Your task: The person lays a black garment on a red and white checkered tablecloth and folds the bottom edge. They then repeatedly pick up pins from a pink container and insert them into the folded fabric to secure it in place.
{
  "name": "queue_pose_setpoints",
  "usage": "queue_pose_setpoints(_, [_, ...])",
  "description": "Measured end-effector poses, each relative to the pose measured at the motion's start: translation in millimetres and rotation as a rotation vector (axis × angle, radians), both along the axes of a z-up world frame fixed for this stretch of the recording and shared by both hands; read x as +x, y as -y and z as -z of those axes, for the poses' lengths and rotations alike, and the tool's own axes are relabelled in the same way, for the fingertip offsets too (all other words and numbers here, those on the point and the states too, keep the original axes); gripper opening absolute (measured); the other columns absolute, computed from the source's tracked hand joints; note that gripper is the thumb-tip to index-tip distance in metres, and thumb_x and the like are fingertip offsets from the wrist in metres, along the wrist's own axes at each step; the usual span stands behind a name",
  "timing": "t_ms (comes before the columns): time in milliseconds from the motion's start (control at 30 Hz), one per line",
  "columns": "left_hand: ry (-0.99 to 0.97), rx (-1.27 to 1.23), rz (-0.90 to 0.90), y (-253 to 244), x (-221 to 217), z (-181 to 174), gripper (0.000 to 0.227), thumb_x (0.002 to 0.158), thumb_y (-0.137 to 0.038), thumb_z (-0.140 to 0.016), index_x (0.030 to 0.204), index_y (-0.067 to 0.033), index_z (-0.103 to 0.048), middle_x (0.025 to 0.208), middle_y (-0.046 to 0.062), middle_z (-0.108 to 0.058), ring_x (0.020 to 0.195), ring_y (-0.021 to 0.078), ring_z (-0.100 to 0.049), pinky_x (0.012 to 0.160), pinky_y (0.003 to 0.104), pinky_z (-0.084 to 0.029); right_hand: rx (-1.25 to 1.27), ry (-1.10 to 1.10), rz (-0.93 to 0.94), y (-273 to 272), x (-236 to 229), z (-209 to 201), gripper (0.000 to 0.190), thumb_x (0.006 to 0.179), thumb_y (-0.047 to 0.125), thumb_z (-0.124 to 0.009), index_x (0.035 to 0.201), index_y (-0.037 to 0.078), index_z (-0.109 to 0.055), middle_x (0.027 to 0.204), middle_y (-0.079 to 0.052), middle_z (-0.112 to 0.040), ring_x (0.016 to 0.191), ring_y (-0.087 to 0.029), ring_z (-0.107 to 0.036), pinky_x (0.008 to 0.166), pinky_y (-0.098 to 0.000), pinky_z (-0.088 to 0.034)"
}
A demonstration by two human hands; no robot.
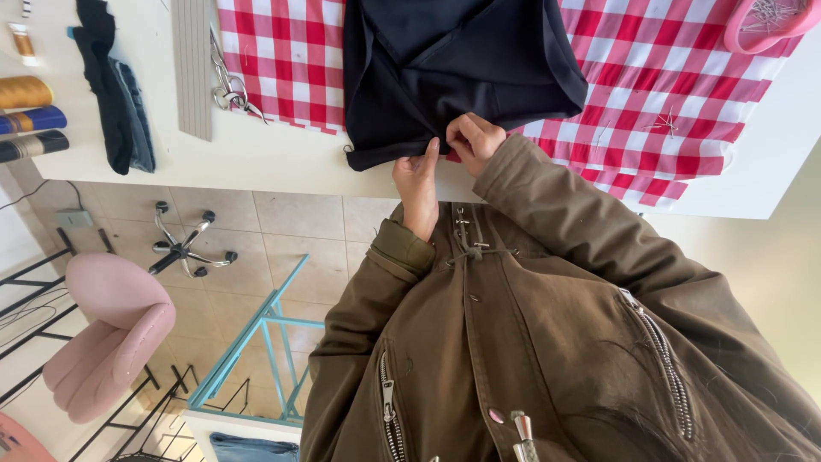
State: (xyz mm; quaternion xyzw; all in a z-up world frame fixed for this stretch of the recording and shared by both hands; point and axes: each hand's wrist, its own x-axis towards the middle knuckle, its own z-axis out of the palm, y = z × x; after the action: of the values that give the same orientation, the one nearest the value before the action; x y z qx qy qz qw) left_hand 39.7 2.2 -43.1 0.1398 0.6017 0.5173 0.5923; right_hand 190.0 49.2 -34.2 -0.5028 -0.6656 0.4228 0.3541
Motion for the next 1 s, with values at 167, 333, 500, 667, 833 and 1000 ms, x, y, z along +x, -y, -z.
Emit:
queue_pose_setpoints(167, [-0.011, -0.008, -0.009, -5, 2, -9, 0.017, 0.097, -0.013, -0.077, 0.090, -0.0033, -0.065, 0.079, -0.004, -0.062, 0.072, 0.0031, -0.051, 0.066, 0.022, -0.044, 0.058, -0.008, 0.007, -2, 0, 0, 0.022, 0.086, -0.012, -0.074, 0.098, 0.002, -0.062, 0.094, -0.011, -0.067, 0.076, -0.024, -0.070, 0.065, -0.0320, -0.057])
queue_pose_setpoints(333, [0.147, -0.049, -0.068, 2, -18, -21, 0.011, 0.087, -0.010, -0.069, 0.098, -0.0115, -0.068, 0.089, -0.005, -0.070, 0.080, 0.0036, -0.063, 0.076, 0.023, -0.053, 0.024, 0.032, 0.044, 0, 0, -5, 0.022, 0.085, -0.012, -0.073, 0.099, 0.002, -0.064, 0.096, -0.013, -0.065, 0.079, -0.027, -0.070, 0.066, -0.0344, -0.056])
queue_pose_setpoints(500, [0.254, 0.183, -0.194, 10, -64, -17, 0.019, 0.105, -0.004, -0.072, 0.122, -0.0030, -0.063, 0.118, 0.004, -0.068, 0.110, 0.0125, -0.063, 0.105, 0.033, -0.050, 0.063, -0.029, -0.111, 0, 16, -28, 0.024, 0.082, -0.007, -0.073, 0.103, 0.001, -0.063, 0.106, -0.015, -0.064, 0.096, -0.034, -0.068, 0.079, -0.0396, -0.059])
queue_pose_setpoints(667, [0.172, 0.202, -0.236, 5, -89, -49, 0.040, 0.101, -0.006, -0.068, 0.138, -0.0043, -0.054, 0.135, 0.005, -0.062, 0.126, 0.0145, -0.058, 0.116, 0.033, -0.044, 0.206, 0.400, -0.064, 20, 144, -61, 0.015, 0.089, -0.002, -0.076, 0.103, 0.003, -0.073, 0.102, -0.015, -0.071, 0.093, -0.030, -0.070, 0.081, -0.0383, -0.062])
queue_pose_setpoints(833, [0.093, 0.224, -0.262, 14, -105, -35, 0.048, 0.103, -0.006, -0.067, 0.146, -0.0051, -0.047, 0.144, 0.005, -0.055, 0.134, 0.0164, -0.052, 0.119, 0.034, -0.041, 0.280, 0.737, -0.147, 26, 229, -46, 0.007, 0.098, 0.001, -0.077, 0.103, 0.000, -0.074, 0.103, -0.015, -0.073, 0.093, -0.025, -0.072, 0.083, -0.0335, -0.064])
queue_pose_setpoints(1000, [-0.061, 0.261, -0.289, 24, -101, -38, 0.052, 0.105, -0.006, -0.067, 0.152, -0.0071, -0.044, 0.148, 0.004, -0.049, 0.140, 0.0158, -0.046, 0.120, 0.035, -0.038, 0.296, 0.747, -0.244, 5, 215, -82, 0.019, 0.085, 0.009, -0.078, 0.102, 0.001, -0.076, 0.104, -0.011, -0.072, 0.097, -0.027, -0.073, 0.088, -0.0357, -0.062])
